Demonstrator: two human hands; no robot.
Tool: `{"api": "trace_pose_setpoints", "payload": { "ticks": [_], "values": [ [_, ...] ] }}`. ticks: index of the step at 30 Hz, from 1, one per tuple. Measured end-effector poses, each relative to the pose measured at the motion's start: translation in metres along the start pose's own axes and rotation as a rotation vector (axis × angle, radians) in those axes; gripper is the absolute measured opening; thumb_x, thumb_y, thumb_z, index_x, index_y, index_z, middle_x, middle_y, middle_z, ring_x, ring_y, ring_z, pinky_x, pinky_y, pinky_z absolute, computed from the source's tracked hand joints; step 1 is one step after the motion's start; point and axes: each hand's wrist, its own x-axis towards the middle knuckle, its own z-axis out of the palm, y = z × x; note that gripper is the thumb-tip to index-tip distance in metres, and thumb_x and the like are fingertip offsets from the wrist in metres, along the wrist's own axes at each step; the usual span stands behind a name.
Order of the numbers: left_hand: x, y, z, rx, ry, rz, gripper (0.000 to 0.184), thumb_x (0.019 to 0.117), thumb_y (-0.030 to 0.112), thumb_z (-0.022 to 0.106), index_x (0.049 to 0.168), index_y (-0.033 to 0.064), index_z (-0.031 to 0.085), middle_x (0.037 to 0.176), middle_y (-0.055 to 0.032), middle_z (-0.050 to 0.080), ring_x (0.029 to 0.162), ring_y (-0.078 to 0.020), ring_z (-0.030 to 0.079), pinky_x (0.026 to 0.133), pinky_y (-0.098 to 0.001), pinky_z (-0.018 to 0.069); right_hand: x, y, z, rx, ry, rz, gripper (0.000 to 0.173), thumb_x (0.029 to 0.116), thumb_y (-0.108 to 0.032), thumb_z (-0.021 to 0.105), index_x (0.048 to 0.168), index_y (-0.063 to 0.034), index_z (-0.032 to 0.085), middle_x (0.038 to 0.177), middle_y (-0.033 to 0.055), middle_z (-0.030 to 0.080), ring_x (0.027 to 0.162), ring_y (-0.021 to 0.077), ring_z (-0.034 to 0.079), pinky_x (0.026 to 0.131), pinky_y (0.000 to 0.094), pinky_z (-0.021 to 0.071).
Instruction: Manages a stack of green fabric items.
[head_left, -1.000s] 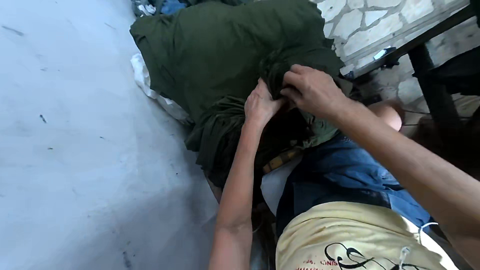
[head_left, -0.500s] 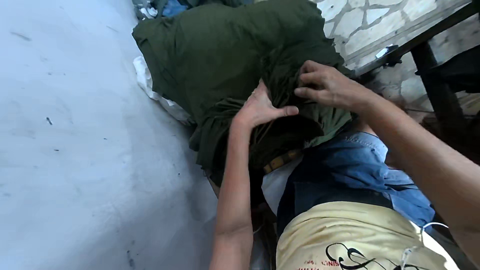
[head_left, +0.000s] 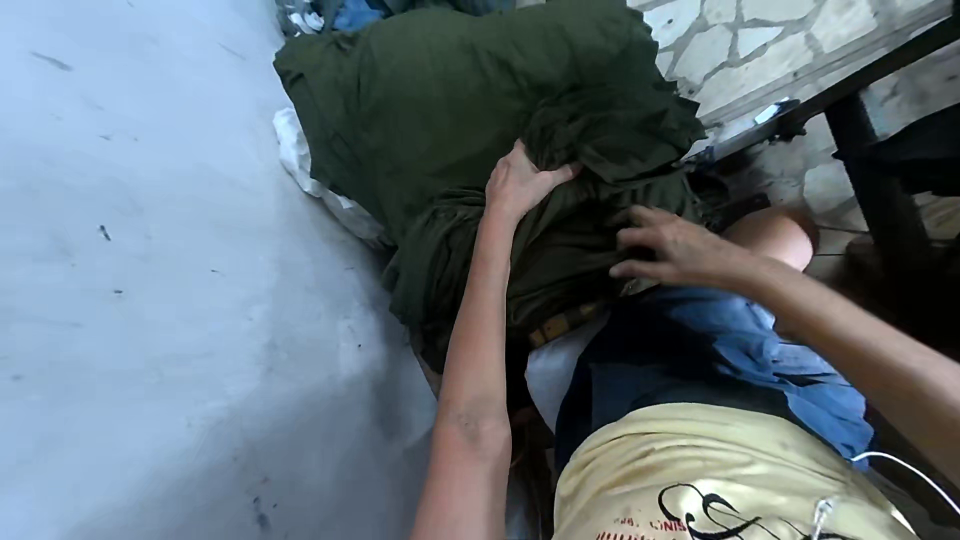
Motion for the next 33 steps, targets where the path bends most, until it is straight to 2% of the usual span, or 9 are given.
{"api": "trace_pose_setpoints", "payload": {
  "ticks": [3, 6, 9, 14, 17, 21, 27, 30, 33],
  "values": [
    [-0.023, 0.000, -0.003, -0.109, -0.120, 0.122, 0.094, 0.0841, 0.048, 0.081, 0.154, 0.0034, 0.037, 0.143, -0.0210, 0.058, 0.135, -0.0307, 0.054, 0.115, -0.0526, 0.0408, 0.016, -0.011, -0.035, 0.180, 0.105, -0.061, 0.027, 0.0969, -0.026, 0.066, 0.097, 0.0003, 0.073, 0.127, 0.0171, 0.062, 0.117, 0.0269, 0.061, 0.098, 0.0435, 0.0523],
    [-0.054, 0.004, -0.009, -0.146, -0.203, 0.278, 0.103, 0.0860, 0.047, 0.079, 0.160, 0.0012, 0.022, 0.153, -0.0198, 0.047, 0.142, -0.0236, 0.046, 0.119, -0.0435, 0.0362, 0.053, -0.022, -0.046, 0.144, 0.228, -0.008, 0.025, 0.0979, -0.020, 0.067, 0.097, 0.0043, 0.071, 0.115, 0.0203, 0.062, 0.104, 0.0296, 0.062, 0.090, 0.0459, 0.0516],
    [-0.058, 0.003, 0.013, 0.010, 0.006, 0.223, 0.115, 0.0723, 0.062, 0.084, 0.155, 0.0009, 0.033, 0.141, -0.0224, 0.058, 0.130, -0.0355, 0.057, 0.108, -0.0587, 0.0442, 0.076, -0.021, -0.042, 0.162, 0.224, 0.098, 0.027, 0.1004, -0.023, 0.064, 0.100, 0.0031, 0.069, 0.112, 0.0182, 0.061, 0.101, 0.0279, 0.061, 0.089, 0.0459, 0.0503],
    [-0.026, 0.014, 0.010, 0.150, 0.041, 0.000, 0.081, 0.0851, 0.056, 0.077, 0.141, 0.0024, 0.053, 0.121, -0.0219, 0.069, 0.116, -0.0397, 0.065, 0.096, -0.0626, 0.0491, 0.085, -0.027, -0.027, 0.019, 0.360, 0.142, 0.024, 0.1032, -0.018, 0.059, 0.112, 0.0037, 0.066, 0.119, 0.0228, 0.060, 0.106, 0.0363, 0.064, 0.091, 0.0513, 0.0535],
    [0.006, -0.004, -0.006, 0.054, -0.036, 0.044, 0.075, 0.0865, 0.058, 0.073, 0.137, 0.0048, 0.058, 0.122, -0.0203, 0.068, 0.118, -0.0356, 0.064, 0.100, -0.0609, 0.0479, 0.061, -0.051, -0.009, -0.268, 0.391, -0.061, 0.030, 0.1029, -0.021, 0.057, 0.124, -0.0013, 0.064, 0.128, 0.0223, 0.063, 0.123, 0.0401, 0.059, 0.100, 0.0543, 0.0492],
    [0.014, -0.009, -0.007, -0.044, -0.048, 0.062, 0.082, 0.0866, 0.054, 0.076, 0.147, 0.0064, 0.050, 0.136, -0.0191, 0.063, 0.131, -0.0322, 0.057, 0.112, -0.0569, 0.0414, 0.002, -0.014, 0.016, -0.257, 0.018, 0.015, 0.041, 0.0901, -0.045, 0.075, 0.105, -0.0064, 0.070, 0.133, 0.0208, 0.061, 0.125, 0.0438, 0.058, 0.096, 0.0634, 0.0483],
    [-0.037, -0.003, -0.006, -0.112, -0.202, 0.257, 0.111, 0.0765, 0.051, 0.085, 0.157, 0.0000, 0.028, 0.148, -0.0196, 0.052, 0.138, -0.0245, 0.051, 0.117, -0.0440, 0.0400, 0.022, -0.011, -0.040, 0.220, 0.180, 0.029, 0.024, 0.0994, -0.021, 0.064, 0.104, 0.0020, 0.071, 0.122, 0.0181, 0.063, 0.111, 0.0260, 0.062, 0.096, 0.0433, 0.0522],
    [-0.066, 0.017, 0.015, 0.101, 0.016, 0.197, 0.117, 0.0726, 0.054, 0.087, 0.157, -0.0030, 0.029, 0.148, -0.0248, 0.051, 0.137, -0.0369, 0.050, 0.113, -0.0565, 0.0389, 0.052, -0.016, -0.032, 0.166, 0.330, 0.099, 0.024, 0.0995, -0.019, 0.065, 0.099, 0.0046, 0.067, 0.109, 0.0203, 0.061, 0.096, 0.0297, 0.063, 0.086, 0.0463, 0.0518],
    [-0.057, 0.026, 0.031, 0.200, 0.219, 0.008, 0.089, 0.0830, 0.052, 0.079, 0.148, 0.0001, 0.047, 0.130, -0.0229, 0.066, 0.120, -0.0400, 0.063, 0.099, -0.0598, 0.0483, 0.057, -0.027, -0.013, -0.118, 0.465, 0.040, 0.021, 0.1010, -0.017, 0.062, 0.106, 0.0028, 0.067, 0.116, 0.0242, 0.061, 0.104, 0.0397, 0.064, 0.088, 0.0528, 0.0545]
  ]
}}
